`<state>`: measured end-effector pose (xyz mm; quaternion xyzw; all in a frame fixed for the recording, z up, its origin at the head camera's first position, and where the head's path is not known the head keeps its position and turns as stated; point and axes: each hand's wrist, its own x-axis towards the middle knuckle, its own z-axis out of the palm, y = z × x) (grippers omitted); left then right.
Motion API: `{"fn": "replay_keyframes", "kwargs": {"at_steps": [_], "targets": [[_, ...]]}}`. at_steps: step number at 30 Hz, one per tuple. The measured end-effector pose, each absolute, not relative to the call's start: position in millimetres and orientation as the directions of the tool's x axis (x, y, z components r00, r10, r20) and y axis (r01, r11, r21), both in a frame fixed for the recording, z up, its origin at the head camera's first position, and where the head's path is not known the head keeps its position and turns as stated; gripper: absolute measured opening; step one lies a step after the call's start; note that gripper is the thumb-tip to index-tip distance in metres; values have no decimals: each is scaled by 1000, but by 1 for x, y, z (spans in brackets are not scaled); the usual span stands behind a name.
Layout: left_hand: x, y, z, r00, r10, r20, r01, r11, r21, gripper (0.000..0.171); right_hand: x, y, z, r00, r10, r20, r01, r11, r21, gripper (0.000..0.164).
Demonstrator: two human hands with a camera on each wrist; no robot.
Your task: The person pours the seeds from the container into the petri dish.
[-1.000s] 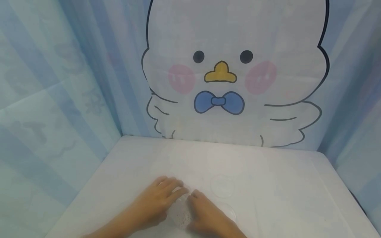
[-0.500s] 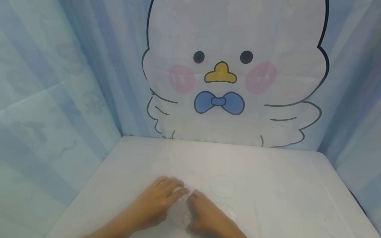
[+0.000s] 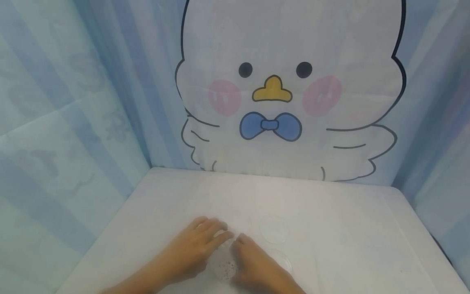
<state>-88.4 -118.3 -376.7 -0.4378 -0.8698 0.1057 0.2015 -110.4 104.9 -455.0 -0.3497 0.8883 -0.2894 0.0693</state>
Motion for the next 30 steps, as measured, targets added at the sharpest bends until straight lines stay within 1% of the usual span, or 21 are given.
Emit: {"fn": "replay_keyframes", "kwargs": {"at_steps": [6,11,20,30], "targets": [[-88,-117,-376,-522,808,271,724,589,-360,73,-110,105,-455,-749,-660,62,-572,597,-562,77],[-88,-117,-375,-518,810,274,729,586,-354,73,-109,104,-455,-751,-658,57,-569,600,-562,79],[-88,-118,-376,-524,807,271,726,590,-353,72,-110,105,-454,-744,-666,62,-576,592,-563,77],[-90,-119,-376,-537,803,258,720,596,-356,74,-110,104,-454,-745,-666,25,-555,599,-577,80]]}}
